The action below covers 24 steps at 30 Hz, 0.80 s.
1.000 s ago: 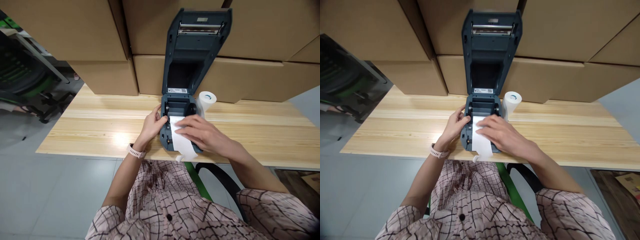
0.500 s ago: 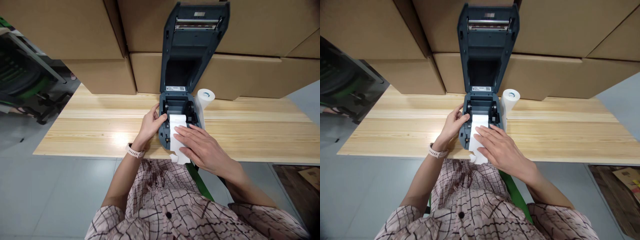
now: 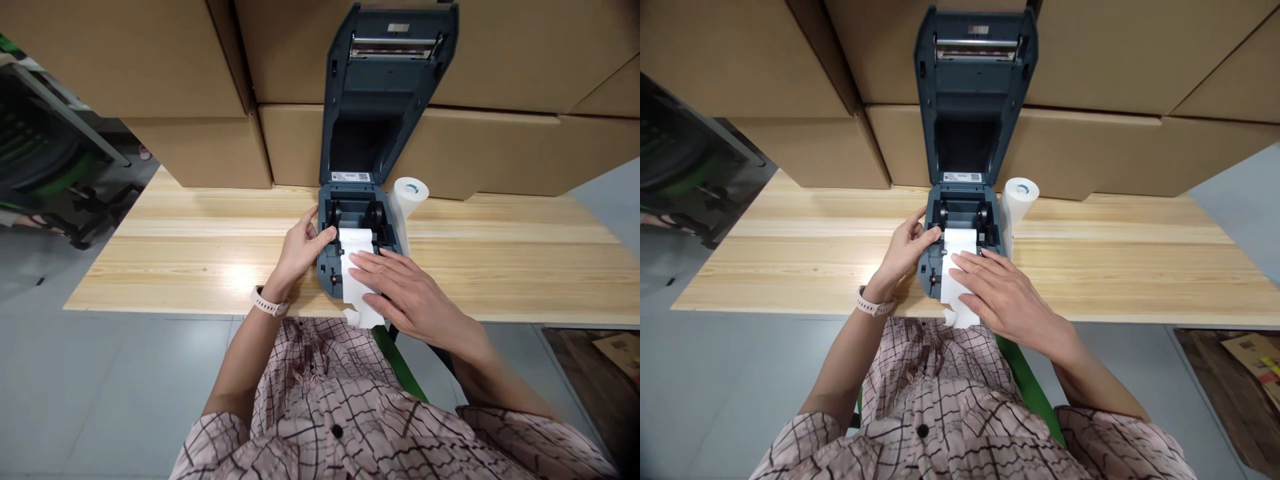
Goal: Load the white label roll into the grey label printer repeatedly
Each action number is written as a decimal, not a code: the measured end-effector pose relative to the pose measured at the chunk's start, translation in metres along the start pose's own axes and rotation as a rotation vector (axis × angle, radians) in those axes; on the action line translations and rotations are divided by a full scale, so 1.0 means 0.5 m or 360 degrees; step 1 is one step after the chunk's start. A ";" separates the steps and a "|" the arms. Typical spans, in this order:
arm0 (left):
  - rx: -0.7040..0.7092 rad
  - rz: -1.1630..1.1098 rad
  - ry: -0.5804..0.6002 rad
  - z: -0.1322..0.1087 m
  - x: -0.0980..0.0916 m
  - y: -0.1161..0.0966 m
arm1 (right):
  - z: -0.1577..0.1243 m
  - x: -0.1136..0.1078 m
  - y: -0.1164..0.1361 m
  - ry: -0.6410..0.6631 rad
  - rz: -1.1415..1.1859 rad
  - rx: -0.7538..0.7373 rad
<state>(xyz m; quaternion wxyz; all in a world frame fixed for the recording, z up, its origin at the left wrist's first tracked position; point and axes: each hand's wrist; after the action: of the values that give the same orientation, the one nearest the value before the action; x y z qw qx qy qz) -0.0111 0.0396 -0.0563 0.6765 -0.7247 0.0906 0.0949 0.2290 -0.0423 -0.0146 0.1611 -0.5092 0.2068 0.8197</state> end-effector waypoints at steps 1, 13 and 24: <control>-0.0003 -0.0019 0.0018 0.000 0.000 0.000 | -0.001 0.000 0.000 -0.0001 0.0017 0.0011; -0.0005 -0.0037 0.0030 -0.005 0.001 -0.006 | -0.012 0.002 0.000 0.0011 0.0171 0.0068; 0.0886 0.0584 -0.0264 -0.134 0.020 -0.029 | 0.062 -0.146 -0.115 -0.1090 0.0677 0.0414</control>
<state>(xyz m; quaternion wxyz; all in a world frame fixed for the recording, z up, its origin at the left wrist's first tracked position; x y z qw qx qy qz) 0.0032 -0.0261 -0.0403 0.8251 -0.4737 0.1864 0.2453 0.2640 0.0190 0.0532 0.1105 -0.1290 0.3435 0.9237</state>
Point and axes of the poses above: each hand's wrist, its own z-axis towards the middle knuckle, its own x-axis out of the palm, y = z × x, and after that the axes turned 8 degrees about -x, right-handed
